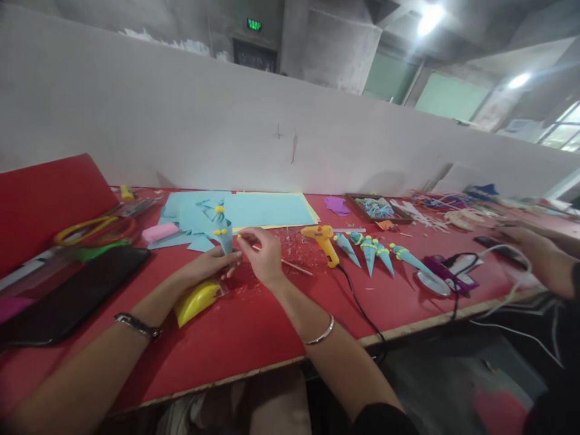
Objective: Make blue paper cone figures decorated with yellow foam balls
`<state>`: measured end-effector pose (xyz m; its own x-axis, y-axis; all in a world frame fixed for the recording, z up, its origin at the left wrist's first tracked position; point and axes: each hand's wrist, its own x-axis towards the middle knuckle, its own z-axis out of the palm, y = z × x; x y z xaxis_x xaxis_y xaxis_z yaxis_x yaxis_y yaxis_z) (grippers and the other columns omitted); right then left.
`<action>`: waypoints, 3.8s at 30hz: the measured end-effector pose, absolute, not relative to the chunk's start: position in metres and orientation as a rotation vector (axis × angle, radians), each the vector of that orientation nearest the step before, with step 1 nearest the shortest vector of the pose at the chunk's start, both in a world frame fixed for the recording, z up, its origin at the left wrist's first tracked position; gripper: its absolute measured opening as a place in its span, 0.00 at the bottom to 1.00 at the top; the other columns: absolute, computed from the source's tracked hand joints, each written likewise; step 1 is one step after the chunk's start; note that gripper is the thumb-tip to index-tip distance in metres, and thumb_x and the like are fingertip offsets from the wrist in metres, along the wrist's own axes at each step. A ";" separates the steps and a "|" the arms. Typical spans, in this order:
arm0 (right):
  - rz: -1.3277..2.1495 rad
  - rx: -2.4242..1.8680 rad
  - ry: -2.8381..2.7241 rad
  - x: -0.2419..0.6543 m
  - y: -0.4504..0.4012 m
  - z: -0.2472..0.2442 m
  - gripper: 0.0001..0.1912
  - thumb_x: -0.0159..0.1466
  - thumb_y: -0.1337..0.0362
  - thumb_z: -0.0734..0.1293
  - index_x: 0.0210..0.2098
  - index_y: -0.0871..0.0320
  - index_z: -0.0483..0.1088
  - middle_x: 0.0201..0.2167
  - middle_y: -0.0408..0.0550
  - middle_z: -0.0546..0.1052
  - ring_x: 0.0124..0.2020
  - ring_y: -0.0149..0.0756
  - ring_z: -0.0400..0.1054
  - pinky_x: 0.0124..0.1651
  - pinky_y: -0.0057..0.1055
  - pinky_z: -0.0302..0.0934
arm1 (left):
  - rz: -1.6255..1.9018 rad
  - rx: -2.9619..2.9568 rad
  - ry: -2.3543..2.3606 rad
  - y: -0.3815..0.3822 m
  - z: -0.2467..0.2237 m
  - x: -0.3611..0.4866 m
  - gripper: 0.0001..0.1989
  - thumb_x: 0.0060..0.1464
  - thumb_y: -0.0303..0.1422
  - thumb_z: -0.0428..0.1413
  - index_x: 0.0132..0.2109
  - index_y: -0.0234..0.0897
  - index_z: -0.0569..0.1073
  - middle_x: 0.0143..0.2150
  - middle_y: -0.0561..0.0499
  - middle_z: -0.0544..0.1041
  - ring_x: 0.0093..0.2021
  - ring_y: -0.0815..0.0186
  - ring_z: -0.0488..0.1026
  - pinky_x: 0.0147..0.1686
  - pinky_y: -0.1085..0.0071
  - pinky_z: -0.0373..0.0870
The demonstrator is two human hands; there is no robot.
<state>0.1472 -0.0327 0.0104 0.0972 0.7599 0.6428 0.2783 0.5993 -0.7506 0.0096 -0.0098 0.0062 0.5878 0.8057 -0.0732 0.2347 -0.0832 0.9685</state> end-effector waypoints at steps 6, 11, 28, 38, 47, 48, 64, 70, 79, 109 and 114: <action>0.377 -0.839 -1.546 0.146 -0.040 0.016 0.04 0.57 0.65 0.63 0.30 0.54 0.71 0.30 0.44 0.73 0.32 0.30 0.67 0.37 0.28 0.63 | 0.504 1.653 0.829 -0.007 0.004 0.010 0.19 0.43 0.48 0.53 0.23 0.36 0.63 0.13 0.58 0.64 0.14 0.75 0.58 0.16 0.76 0.54; 0.414 -0.883 -1.514 0.146 -0.037 0.013 0.05 0.57 0.65 0.63 0.30 0.54 0.71 0.30 0.44 0.72 0.33 0.32 0.67 0.36 0.28 0.63 | 0.444 1.676 0.795 -0.007 0.004 0.010 0.19 0.43 0.47 0.54 0.22 0.35 0.63 0.13 0.57 0.65 0.14 0.74 0.59 0.17 0.76 0.55; 0.519 -0.871 -1.502 0.148 -0.032 0.011 0.05 0.56 0.64 0.63 0.31 0.55 0.71 0.31 0.44 0.71 0.34 0.31 0.67 0.37 0.27 0.65 | 0.362 1.637 0.759 -0.014 0.010 0.008 0.22 0.45 0.50 0.52 0.18 0.36 0.60 0.12 0.55 0.62 0.14 0.74 0.57 0.15 0.76 0.57; 0.636 -0.821 -1.408 0.147 -0.027 0.006 0.07 0.54 0.65 0.64 0.34 0.56 0.70 0.36 0.45 0.69 0.38 0.30 0.66 0.42 0.27 0.63 | 0.322 1.599 0.745 -0.018 0.012 0.007 0.22 0.45 0.48 0.53 0.18 0.35 0.59 0.14 0.57 0.61 0.14 0.76 0.57 0.16 0.76 0.59; 0.939 -0.764 -1.303 0.144 -0.023 0.001 0.08 0.52 0.62 0.65 0.33 0.55 0.68 0.33 0.43 0.73 0.37 0.32 0.68 0.43 0.30 0.63 | 0.270 1.611 0.693 -0.017 0.012 0.005 0.21 0.48 0.46 0.52 0.20 0.35 0.59 0.15 0.58 0.61 0.14 0.76 0.57 0.14 0.77 0.57; 0.936 -0.761 -1.299 0.144 -0.023 0.001 0.08 0.52 0.63 0.65 0.32 0.55 0.68 0.33 0.43 0.73 0.37 0.31 0.68 0.43 0.30 0.63 | 0.267 1.613 0.696 -0.016 0.012 0.005 0.21 0.48 0.46 0.52 0.20 0.35 0.59 0.15 0.58 0.61 0.14 0.76 0.57 0.14 0.77 0.57; 0.913 -0.769 -1.324 0.143 -0.025 0.001 0.09 0.51 0.62 0.67 0.32 0.55 0.66 0.32 0.42 0.71 0.34 0.30 0.67 0.40 0.30 0.63 | 0.275 1.549 0.773 -0.021 0.015 0.006 0.20 0.47 0.44 0.53 0.17 0.35 0.60 0.14 0.57 0.61 0.13 0.76 0.56 0.15 0.76 0.54; 0.885 -0.791 -1.281 0.143 -0.025 0.001 0.12 0.55 0.58 0.62 0.38 0.55 0.64 0.35 0.44 0.69 0.35 0.30 0.67 0.39 0.29 0.64 | 0.543 1.495 0.783 -0.015 0.010 0.008 0.17 0.43 0.41 0.58 0.19 0.34 0.65 0.13 0.57 0.61 0.15 0.75 0.55 0.17 0.77 0.52; 0.625 -0.975 -1.654 0.145 -0.023 -0.004 0.06 0.55 0.64 0.63 0.32 0.57 0.69 0.32 0.45 0.68 0.34 0.30 0.66 0.36 0.28 0.63 | 0.914 1.287 0.827 -0.002 -0.003 0.014 0.22 0.42 0.46 0.57 0.17 0.35 0.59 0.14 0.60 0.55 0.17 0.77 0.52 0.19 0.79 0.53; 0.764 -0.910 -1.218 0.150 -0.025 0.005 0.09 0.54 0.61 0.64 0.33 0.57 0.70 0.30 0.44 0.76 0.32 0.33 0.71 0.39 0.31 0.65 | 0.716 1.543 0.820 -0.005 0.001 0.013 0.21 0.48 0.49 0.50 0.24 0.33 0.65 0.17 0.57 0.63 0.16 0.77 0.51 0.17 0.77 0.47; 0.574 -0.938 -1.294 0.154 -0.023 0.004 0.08 0.55 0.62 0.63 0.33 0.56 0.72 0.33 0.45 0.75 0.35 0.32 0.69 0.41 0.30 0.64 | 0.724 1.557 0.821 -0.007 0.000 0.013 0.17 0.48 0.46 0.52 0.31 0.35 0.63 0.24 0.55 0.69 0.18 0.77 0.57 0.19 0.77 0.52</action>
<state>0.1538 -0.0233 0.0044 0.2168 0.8095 0.5456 0.1396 0.5274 -0.8381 0.0135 -0.0065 0.0004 0.5614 0.8275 0.0050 0.1082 -0.0794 0.9910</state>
